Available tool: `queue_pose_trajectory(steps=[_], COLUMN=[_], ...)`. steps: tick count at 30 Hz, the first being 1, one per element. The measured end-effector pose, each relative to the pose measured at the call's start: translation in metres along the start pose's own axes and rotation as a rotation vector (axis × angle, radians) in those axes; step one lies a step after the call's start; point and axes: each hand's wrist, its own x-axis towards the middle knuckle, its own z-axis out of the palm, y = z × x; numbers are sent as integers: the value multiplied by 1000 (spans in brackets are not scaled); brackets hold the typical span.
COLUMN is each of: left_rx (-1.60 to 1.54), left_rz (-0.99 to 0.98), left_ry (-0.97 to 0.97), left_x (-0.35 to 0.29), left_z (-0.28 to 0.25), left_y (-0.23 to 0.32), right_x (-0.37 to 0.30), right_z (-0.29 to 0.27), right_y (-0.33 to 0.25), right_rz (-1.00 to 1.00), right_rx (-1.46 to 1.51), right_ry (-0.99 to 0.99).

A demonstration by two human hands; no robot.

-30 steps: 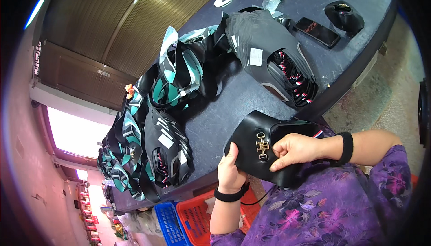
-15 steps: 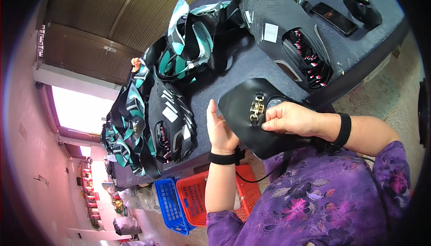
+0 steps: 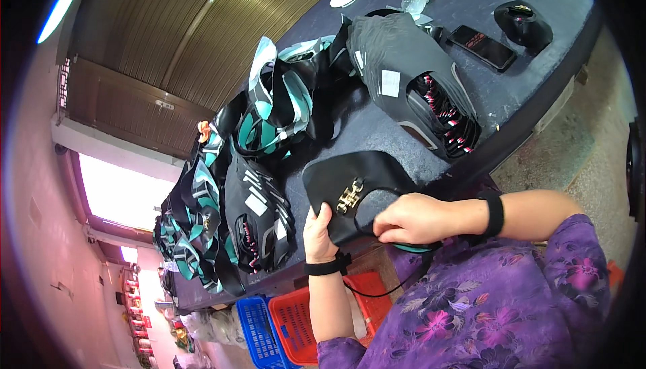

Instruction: The recorder is assembling shoe components, specifically checking and positioning inner linings and insoles on a manufacturing line.

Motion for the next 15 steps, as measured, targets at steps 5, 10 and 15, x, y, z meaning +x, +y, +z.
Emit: queue_pose_trajectory(steps=[5,10,15], left_rx=[-98,-147,-115], left_rz=[90,90,112], left_ry=[-88,-54,-89], left_x=[-5,-3,-4], left_z=[-31,-51,-51], left_y=[-5,-12,-10], right_x=[-30,-29,-9], right_z=[-38,-53,-34], right_y=[4,43,53], right_rz=[135,100,116], right_rx=[155,123,330], right_ry=[184,322,238])
